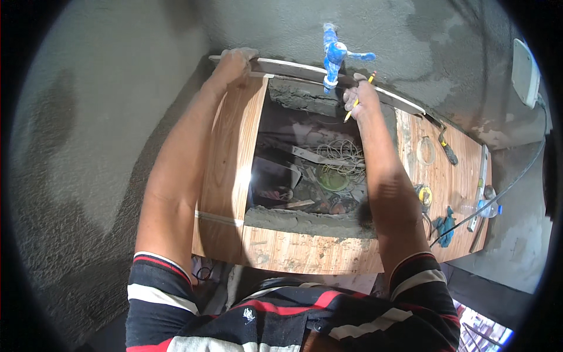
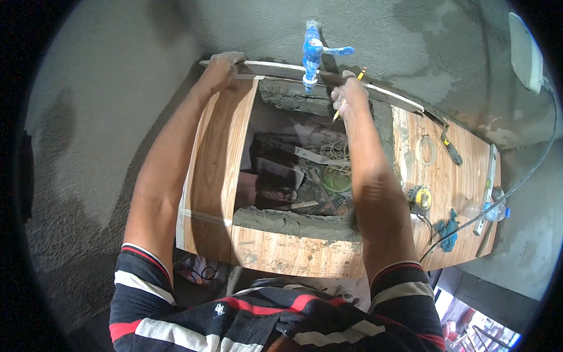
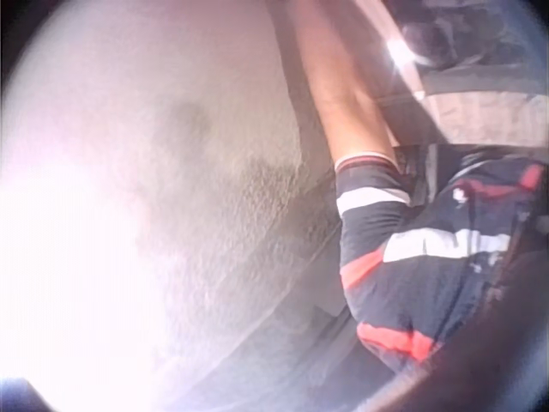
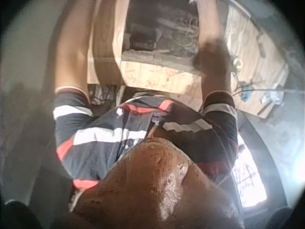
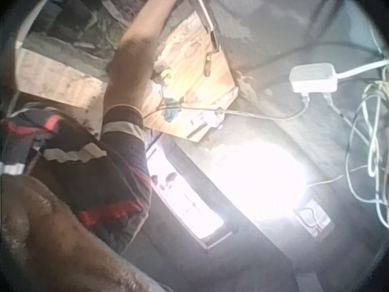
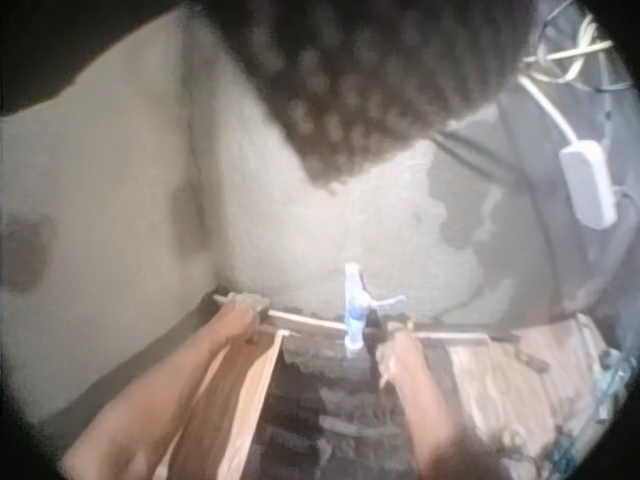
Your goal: The person fits a tile piece onto a surface around an opening, marks the tile with a pencil, and cuts the marked section using an angle grinder.
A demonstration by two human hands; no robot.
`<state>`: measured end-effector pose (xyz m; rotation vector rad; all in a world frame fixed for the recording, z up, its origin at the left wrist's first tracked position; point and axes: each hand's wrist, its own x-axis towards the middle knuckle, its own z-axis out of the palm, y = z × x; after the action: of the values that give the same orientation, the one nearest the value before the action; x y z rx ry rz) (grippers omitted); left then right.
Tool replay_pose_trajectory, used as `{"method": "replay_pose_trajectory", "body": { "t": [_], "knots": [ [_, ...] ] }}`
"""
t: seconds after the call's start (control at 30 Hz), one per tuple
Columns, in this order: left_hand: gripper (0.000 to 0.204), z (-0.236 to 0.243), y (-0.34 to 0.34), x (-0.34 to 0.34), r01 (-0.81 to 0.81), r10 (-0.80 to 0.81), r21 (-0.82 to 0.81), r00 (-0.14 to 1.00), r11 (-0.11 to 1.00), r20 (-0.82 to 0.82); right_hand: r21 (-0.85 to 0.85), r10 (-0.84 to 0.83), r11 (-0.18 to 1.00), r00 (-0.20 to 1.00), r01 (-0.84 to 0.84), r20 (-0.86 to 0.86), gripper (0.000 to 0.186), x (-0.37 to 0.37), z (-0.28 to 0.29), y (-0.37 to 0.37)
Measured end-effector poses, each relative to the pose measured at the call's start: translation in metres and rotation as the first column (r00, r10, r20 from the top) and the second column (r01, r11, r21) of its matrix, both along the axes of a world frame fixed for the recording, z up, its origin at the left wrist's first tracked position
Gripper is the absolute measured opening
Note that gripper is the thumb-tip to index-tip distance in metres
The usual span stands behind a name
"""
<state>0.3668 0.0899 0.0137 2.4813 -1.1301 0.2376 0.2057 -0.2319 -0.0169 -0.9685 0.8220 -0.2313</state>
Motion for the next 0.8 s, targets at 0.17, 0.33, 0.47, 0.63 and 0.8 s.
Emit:
{"method": "replay_pose_trajectory", "body": {
  "t": [0.17, 0.33, 0.47, 0.63, 0.8],
  "knots": [
    [0.028, -0.001, 0.008, -0.002, -0.039, 0.043, -0.08, 0.998, 0.996, 0.052, -0.007, 0.021, 1.0, 0.999, -0.021, -0.044, 0.022, 0.007, 0.004, 0.005],
    [0.013, 0.015, -0.005, -0.066, -0.086, 0.085, 0.004, 0.989, 0.996, 0.122, 0.073, -0.069, 0.995, 0.997, 0.067, 0.023, 0.031, -0.02, -0.001, -0.009],
    [0.005, 0.025, 0.017, -0.124, -0.047, 0.07, -0.12, 0.979, 0.992, 0.193, 0.165, -0.252, 0.958, 0.964, 0.235, 0.088, 0.028, -0.052, -0.012, 0.022],
    [0.016, 0.06, 0.031, -0.188, -0.114, 0.123, -0.062, 0.977, 0.992, 0.172, 0.182, -0.318, 0.937, 0.943, 0.297, 0.095, 0.03, -0.112, 0.003, 0.053],
    [0.035, 0.08, 0.052, -0.219, -0.141, 0.143, -0.041, 0.987, 0.989, 0.068, 0.231, -0.363, 0.919, 0.915, 0.32, 0.179, 0.025, -0.159, 0.007, 0.084]
  ]
}}
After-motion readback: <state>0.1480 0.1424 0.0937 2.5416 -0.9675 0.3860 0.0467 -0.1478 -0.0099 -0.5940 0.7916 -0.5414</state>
